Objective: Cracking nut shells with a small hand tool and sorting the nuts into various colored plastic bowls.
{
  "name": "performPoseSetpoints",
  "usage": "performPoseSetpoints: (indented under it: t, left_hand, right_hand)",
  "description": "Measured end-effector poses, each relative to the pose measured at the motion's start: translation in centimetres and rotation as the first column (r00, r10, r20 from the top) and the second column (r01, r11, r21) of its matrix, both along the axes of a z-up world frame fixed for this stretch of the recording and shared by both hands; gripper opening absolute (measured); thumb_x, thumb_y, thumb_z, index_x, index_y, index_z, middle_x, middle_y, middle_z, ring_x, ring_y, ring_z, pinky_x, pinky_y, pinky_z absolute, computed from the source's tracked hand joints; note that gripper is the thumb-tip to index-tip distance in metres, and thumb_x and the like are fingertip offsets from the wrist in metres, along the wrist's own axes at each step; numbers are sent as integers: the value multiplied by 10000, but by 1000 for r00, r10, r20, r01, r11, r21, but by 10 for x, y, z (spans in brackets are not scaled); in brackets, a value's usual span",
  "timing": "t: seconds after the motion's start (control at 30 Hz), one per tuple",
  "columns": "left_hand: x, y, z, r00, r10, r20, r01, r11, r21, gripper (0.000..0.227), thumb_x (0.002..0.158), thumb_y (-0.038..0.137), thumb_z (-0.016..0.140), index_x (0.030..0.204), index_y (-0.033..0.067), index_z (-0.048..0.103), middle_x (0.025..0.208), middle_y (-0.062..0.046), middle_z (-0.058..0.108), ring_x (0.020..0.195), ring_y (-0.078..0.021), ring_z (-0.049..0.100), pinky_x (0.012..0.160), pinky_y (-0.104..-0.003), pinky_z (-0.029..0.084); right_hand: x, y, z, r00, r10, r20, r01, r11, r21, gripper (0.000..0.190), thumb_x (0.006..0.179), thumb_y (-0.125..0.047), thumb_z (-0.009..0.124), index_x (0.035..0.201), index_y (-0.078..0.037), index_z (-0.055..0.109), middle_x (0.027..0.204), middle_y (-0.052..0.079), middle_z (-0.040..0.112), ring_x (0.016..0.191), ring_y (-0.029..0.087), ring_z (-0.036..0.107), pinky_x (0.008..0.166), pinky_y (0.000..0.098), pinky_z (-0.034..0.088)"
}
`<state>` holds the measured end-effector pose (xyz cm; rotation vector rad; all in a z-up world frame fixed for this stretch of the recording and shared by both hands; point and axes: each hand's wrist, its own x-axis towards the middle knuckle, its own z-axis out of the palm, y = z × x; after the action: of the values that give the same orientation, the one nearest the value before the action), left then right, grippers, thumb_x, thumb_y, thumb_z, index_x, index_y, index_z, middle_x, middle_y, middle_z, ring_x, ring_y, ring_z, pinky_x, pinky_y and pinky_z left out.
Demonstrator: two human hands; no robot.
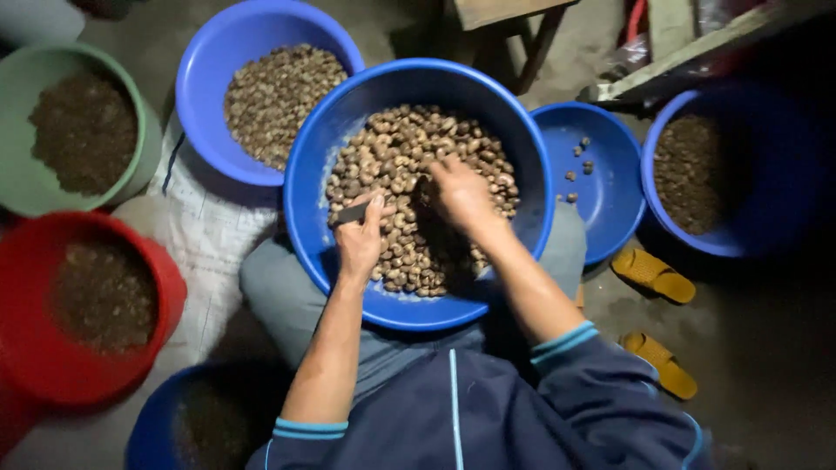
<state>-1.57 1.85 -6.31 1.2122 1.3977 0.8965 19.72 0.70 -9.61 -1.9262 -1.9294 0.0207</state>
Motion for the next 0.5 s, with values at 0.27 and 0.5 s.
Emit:
performPoseSetpoints:
  t: [0.27, 0.5]
  left_hand:
    - [8, -5, 10, 991, -104, -79, 98, 992, -78, 332, 1013, 379, 629, 1205, 127, 727, 967, -143, 780, 822, -188, 751, 539, -320, 602]
    - [9, -12, 33, 988, -157, 3, 155, 976, 150, 268, 1017, 282, 682, 1144, 63, 771, 1074, -224, 745, 996, -314, 727, 782, -393, 625]
  right_hand:
    - [-18, -24, -51, 996, -48, -73, 49, 999, 9, 200, 958, -126, 550, 1142, -139, 626, 1023, 138, 678, 905, 352, 695, 636, 482, 580]
    - [-29, -26, -12, 376, -169, -911, -216, 940, -263, 262, 1031, -308, 620, 1216, -124, 599, 1004, 139, 725, 852, 266, 736, 701, 359, 587]
